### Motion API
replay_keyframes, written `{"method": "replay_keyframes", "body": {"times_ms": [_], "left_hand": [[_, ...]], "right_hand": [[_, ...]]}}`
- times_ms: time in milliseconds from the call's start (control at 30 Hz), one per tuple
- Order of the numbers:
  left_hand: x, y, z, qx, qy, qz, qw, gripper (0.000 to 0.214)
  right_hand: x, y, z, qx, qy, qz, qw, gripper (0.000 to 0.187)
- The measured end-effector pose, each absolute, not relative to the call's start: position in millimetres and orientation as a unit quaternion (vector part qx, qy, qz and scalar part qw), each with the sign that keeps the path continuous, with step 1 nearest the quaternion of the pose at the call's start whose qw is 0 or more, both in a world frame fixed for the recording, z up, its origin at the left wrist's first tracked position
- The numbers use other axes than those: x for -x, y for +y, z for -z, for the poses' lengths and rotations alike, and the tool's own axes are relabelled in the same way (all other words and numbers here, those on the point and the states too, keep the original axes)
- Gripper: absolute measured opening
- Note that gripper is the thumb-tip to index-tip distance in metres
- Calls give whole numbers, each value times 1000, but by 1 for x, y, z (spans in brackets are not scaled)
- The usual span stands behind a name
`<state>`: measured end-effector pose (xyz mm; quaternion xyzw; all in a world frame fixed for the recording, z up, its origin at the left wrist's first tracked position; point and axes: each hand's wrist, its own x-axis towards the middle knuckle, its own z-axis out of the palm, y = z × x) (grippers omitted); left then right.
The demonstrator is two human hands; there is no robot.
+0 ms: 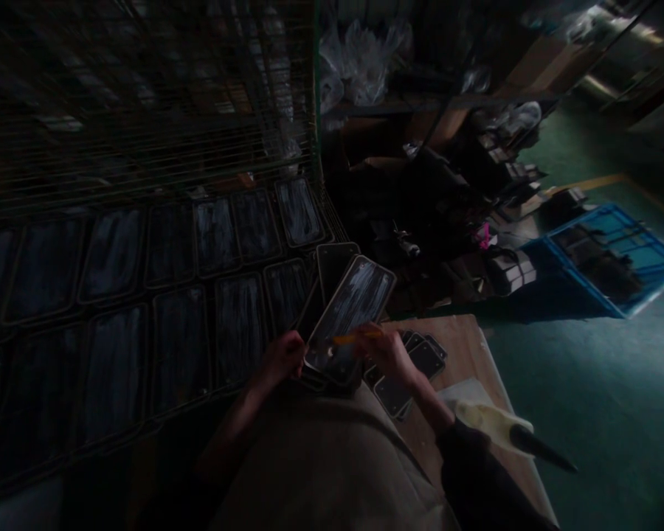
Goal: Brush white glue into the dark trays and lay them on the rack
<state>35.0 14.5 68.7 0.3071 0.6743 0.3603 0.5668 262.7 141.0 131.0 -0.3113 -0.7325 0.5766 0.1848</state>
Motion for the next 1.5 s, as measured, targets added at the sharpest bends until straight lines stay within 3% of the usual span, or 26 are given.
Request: {"method": "replay_keyframes", "body": {"times_ms": [133, 300, 367, 533, 667, 800, 1000, 1300, 1500], "left_hand": [[-36, 15, -73, -313, 679, -366, 553, 27], [-37, 12, -70, -304, 685, -368, 550, 27], [-36, 11, -66, -307, 682, -385, 540, 30], [-36, 8, -64, -288, 683, -402, 537, 34], [-38, 4, -69, -255, 679, -410, 553, 35], [-36, 2, -73, -241, 682, -414, 553, 35], [-34, 6, -78, -295, 707, -410, 495, 31], [-33, 3, -74, -171, 638, -450, 601, 37], [-30, 4, -78, -122, 548, -512, 650, 37]], "right_hand": [[-256, 156, -127, 387, -681, -534, 317, 29], [-252, 146, -119, 373, -670, -590, 253, 30], [-246, 154, -109, 393, -642, -591, 291, 32], [-239, 204, -92, 470, -589, -483, 447, 31], [-252, 219, -99, 497, -607, -361, 504, 31], [-269, 196, -115, 501, -623, -345, 493, 29], [-270, 175, -112, 488, -655, -423, 392, 28], [-261, 217, -88, 511, -588, -354, 517, 39], [-283, 173, -84, 529, -638, -292, 477, 37]]}}
